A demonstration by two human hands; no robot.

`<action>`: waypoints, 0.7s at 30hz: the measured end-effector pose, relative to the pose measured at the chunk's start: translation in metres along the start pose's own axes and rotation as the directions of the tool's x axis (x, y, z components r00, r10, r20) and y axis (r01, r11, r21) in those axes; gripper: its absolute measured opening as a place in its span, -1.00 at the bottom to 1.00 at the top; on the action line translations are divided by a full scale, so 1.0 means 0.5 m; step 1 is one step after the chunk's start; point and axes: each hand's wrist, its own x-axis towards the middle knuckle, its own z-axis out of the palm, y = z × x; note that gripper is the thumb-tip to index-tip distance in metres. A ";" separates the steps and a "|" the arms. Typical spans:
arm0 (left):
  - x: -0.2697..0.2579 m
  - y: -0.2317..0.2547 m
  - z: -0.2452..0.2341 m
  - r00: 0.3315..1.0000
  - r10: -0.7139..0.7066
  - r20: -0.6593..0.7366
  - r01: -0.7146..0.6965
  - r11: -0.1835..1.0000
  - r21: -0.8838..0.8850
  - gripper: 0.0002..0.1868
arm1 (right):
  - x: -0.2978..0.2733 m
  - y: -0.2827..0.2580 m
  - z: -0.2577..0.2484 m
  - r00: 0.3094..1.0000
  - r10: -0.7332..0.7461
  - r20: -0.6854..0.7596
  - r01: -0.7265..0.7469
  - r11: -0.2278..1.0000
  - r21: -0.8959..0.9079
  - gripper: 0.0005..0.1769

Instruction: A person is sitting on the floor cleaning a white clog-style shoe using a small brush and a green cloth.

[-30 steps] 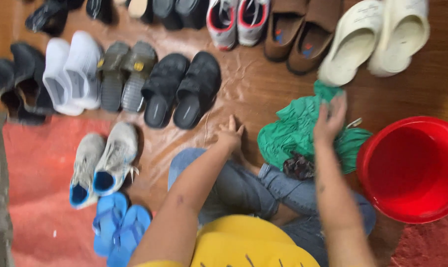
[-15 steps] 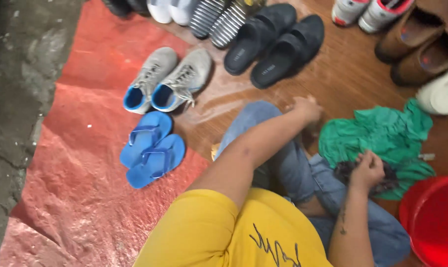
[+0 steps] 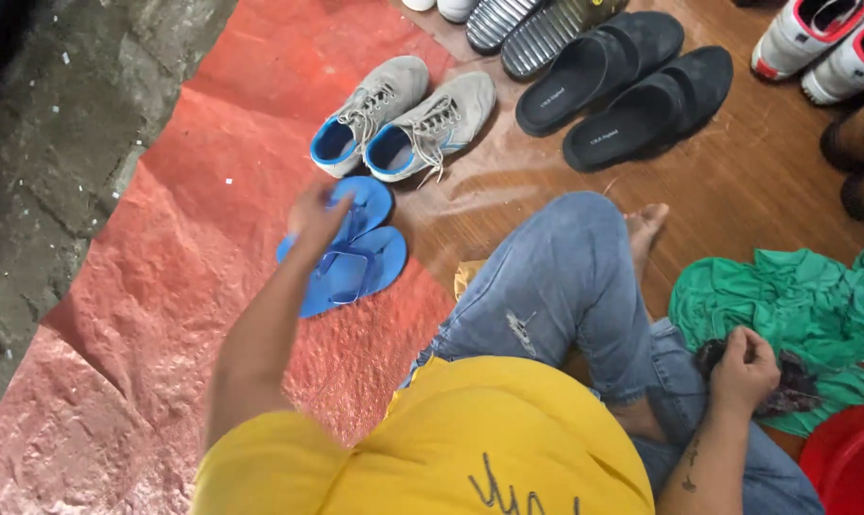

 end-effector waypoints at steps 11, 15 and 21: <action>-0.160 -0.071 0.205 0.820 -0.572 0.020 0.571 0.817 -0.077 0.13 | -0.018 -0.004 0.026 0.990 0.125 -0.070 -0.131 0.987 -0.090 -0.78; -0.093 -0.165 0.215 0.799 -0.574 0.180 0.601 0.773 -0.203 -0.13 | -0.035 -0.085 -0.002 0.996 0.087 -0.017 -0.087 0.996 -0.033 -0.78; -0.060 -0.097 0.213 0.530 -0.511 0.677 0.842 0.222 -0.492 -0.05 | -0.036 -0.077 0.018 1.000 -0.005 -0.006 0.004 0.990 -0.140 -0.75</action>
